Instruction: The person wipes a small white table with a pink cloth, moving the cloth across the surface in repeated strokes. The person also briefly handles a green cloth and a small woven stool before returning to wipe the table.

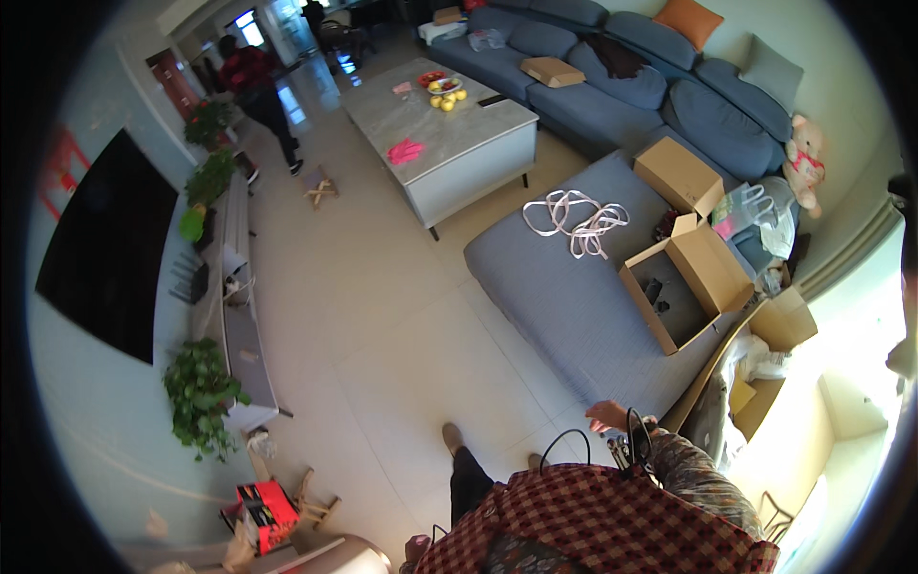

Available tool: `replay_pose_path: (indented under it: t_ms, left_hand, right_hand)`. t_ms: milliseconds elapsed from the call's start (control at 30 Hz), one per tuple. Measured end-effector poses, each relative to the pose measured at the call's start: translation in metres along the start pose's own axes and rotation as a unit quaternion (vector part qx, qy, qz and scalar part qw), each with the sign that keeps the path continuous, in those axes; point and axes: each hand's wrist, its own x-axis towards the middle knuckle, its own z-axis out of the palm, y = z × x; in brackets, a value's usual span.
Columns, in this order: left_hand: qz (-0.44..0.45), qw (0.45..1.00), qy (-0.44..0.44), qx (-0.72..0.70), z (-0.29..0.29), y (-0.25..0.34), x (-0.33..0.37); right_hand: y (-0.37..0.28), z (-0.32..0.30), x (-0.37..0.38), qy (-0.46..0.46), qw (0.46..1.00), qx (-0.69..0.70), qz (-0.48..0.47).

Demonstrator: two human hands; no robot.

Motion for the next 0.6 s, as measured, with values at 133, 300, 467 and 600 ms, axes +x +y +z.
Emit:
replay_pose_path:
  t_ms: [133, 300, 467, 600]
  left_hand:
    - [0.039, 0.992, -0.089, 0.079, -0.044, 0.049, 0.123]
    - [0.139, 0.963, -0.160, 0.167, -0.140, 0.159, 0.298]
    - [0.108, 0.976, -0.161, 0.098, -0.176, 0.287, 0.441]
    - [0.113, 0.978, -0.160, 0.077, -0.137, 0.400, 0.527]
  right_hand:
    - [0.040, -0.011, -0.007, 0.074, 0.986, -0.149, -0.026]
    - [0.056, 0.058, -0.029, 0.160, 0.974, 0.080, 0.142]
    - [0.009, 0.146, 0.011, 0.155, 0.940, 0.260, 0.154]
    - [-0.026, 0.176, 0.053, 0.171, 0.923, 0.319, 0.131]
